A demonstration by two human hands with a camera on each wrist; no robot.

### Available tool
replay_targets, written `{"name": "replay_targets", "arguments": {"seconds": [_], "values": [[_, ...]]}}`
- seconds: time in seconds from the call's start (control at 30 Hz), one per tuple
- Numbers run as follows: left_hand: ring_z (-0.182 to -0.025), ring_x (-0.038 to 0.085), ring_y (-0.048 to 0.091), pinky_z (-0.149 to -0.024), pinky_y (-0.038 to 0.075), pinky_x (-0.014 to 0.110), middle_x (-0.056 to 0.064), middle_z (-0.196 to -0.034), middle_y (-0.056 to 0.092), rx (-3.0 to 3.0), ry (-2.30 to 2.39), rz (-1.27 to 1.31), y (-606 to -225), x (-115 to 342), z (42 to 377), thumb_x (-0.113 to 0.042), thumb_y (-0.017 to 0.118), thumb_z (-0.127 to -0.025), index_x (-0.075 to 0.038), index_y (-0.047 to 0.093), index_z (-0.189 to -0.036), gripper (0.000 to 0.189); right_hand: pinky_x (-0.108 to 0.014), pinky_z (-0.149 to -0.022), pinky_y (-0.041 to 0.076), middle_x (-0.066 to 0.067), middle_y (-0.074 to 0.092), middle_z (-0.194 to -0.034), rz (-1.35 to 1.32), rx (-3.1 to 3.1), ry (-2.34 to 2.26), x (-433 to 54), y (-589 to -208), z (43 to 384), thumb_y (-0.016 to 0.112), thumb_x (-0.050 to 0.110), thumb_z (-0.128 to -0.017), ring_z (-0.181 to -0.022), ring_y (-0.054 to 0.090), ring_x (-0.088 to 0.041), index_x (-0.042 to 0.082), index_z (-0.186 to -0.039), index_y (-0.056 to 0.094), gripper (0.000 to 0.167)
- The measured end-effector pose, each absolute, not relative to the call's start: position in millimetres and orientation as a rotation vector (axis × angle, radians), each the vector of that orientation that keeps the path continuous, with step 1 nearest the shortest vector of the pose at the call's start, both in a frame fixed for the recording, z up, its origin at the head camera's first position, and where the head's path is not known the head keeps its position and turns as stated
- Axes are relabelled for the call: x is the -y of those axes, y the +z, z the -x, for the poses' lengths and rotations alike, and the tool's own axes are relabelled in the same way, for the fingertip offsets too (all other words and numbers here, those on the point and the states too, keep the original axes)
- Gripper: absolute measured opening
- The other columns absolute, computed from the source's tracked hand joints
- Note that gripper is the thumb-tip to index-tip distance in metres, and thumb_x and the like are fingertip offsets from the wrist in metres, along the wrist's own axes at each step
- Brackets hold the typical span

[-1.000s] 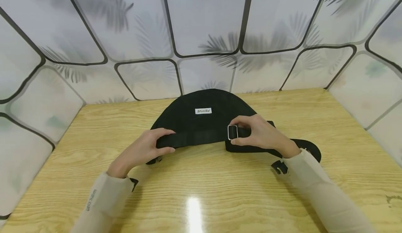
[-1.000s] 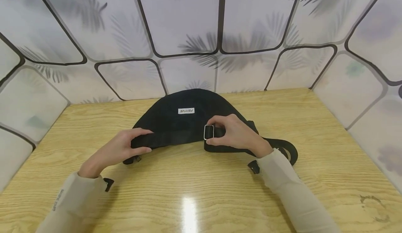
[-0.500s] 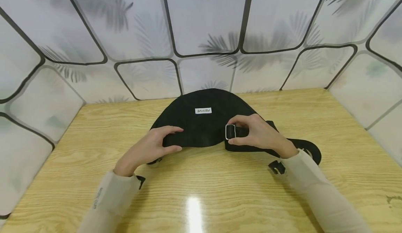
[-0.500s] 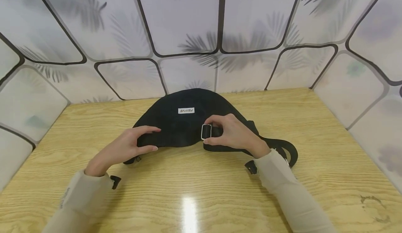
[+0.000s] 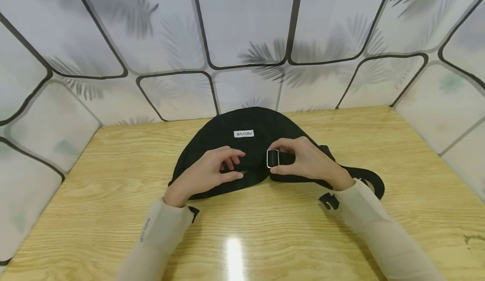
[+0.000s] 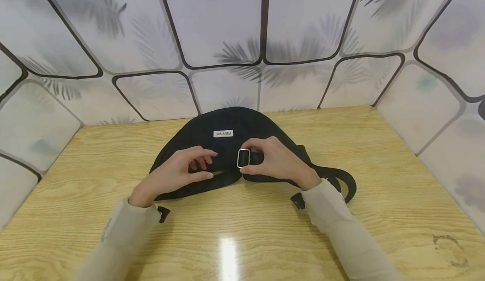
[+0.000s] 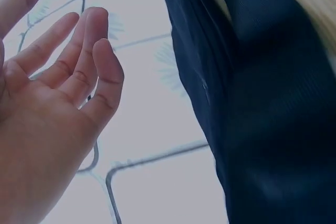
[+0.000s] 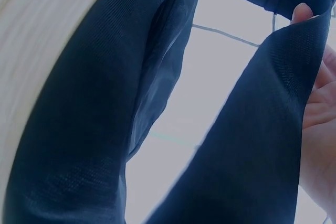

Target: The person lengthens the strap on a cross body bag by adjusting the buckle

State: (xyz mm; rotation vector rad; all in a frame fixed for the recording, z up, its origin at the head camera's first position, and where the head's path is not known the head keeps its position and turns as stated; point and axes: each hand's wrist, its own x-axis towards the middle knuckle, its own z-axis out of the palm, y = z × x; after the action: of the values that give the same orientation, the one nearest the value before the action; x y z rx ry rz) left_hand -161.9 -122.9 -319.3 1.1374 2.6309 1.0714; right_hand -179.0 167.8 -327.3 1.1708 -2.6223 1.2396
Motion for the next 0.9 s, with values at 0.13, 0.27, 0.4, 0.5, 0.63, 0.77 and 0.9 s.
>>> {"name": "replay_targets", "arguments": {"seconds": [0.13, 0.27, 0.4, 0.5, 0.63, 0.77, 0.9], "values": [[-0.093, 0.018, 0.06, -0.077, 0.053, 0.035, 0.012, -0.113, 0.063, -2.618, 1.057, -1.139, -318, 108, 165, -0.014, 0.076, -0.094, 0.002, 0.06, -0.136, 0.048, -0.029, -0.063, 0.044, 0.009, 0.069, -0.08, -1.19, 2.609, 1.241, -164, -326, 180, 0.085, 0.009, -0.082, -0.066, 0.057, -0.009, 0.004, -0.113, 0.069, 0.035], [-0.093, 0.019, 0.06, -0.075, 0.052, 0.03, 0.01, -0.115, 0.062, -2.603, 1.065, -1.136, -319, 96, 168, -0.015, 0.076, -0.094, 0.002, 0.059, -0.136, 0.049, -0.029, -0.062, 0.043, 0.009, 0.067, -0.078, -1.195, 2.597, 1.24, -160, -324, 180, 0.085, 0.009, -0.082, -0.064, 0.055, -0.009, 0.004, -0.114, 0.069, 0.036], [-0.092, 0.018, 0.06, -0.074, 0.052, 0.027, 0.008, -0.117, 0.061, -2.585, 1.102, -1.115, -321, 87, 172, -0.014, 0.078, -0.092, 0.0, 0.059, -0.136, 0.05, -0.03, -0.064, 0.044, 0.008, 0.068, -0.079, -1.2, 2.579, 1.249, -157, -323, 180, 0.084, 0.008, -0.082, -0.066, 0.056, -0.009, 0.004, -0.115, 0.069, 0.036], [-0.087, 0.015, 0.06, -0.071, 0.052, 0.027, 0.005, -0.111, 0.063, -2.554, 1.138, -1.102, -322, 81, 175, -0.015, 0.078, -0.093, -0.002, 0.06, -0.135, 0.048, -0.031, -0.067, 0.046, 0.006, 0.07, -0.083, -1.217, 2.559, 1.252, -154, -321, 180, 0.083, 0.007, -0.083, -0.069, 0.059, -0.01, 0.003, -0.115, 0.069, 0.036], [-0.075, 0.011, 0.058, -0.065, 0.05, 0.027, 0.0, -0.091, 0.065, -2.531, 1.156, -1.082, -323, 76, 177, -0.017, 0.078, -0.093, -0.004, 0.06, -0.134, 0.047, -0.03, -0.065, 0.047, 0.004, 0.071, -0.085, -1.238, 2.549, 1.266, -151, -322, 180, 0.084, 0.008, -0.083, -0.069, 0.06, -0.009, 0.001, -0.116, 0.069, 0.037], [-0.07, 0.01, 0.057, -0.064, 0.05, 0.026, -0.002, -0.081, 0.063, -2.529, 1.159, -1.061, -326, 75, 178, -0.017, 0.078, -0.092, -0.004, 0.059, -0.135, 0.049, -0.029, -0.063, 0.046, 0.006, 0.069, -0.081, -1.232, 2.561, 1.285, -148, -322, 179, 0.086, 0.01, -0.082, -0.066, 0.058, -0.008, 0.001, -0.117, 0.069, 0.04], [-0.071, 0.01, 0.058, -0.064, 0.05, 0.026, -0.001, -0.082, 0.064, -2.512, 1.188, -1.072, -327, 74, 178, -0.017, 0.078, -0.092, -0.003, 0.059, -0.135, 0.049, -0.029, -0.063, 0.045, 0.006, 0.067, -0.079, -1.227, 2.565, 1.318, -149, -322, 177, 0.086, 0.009, -0.082, -0.063, 0.057, -0.009, 0.0, -0.117, 0.068, 0.041]]}}
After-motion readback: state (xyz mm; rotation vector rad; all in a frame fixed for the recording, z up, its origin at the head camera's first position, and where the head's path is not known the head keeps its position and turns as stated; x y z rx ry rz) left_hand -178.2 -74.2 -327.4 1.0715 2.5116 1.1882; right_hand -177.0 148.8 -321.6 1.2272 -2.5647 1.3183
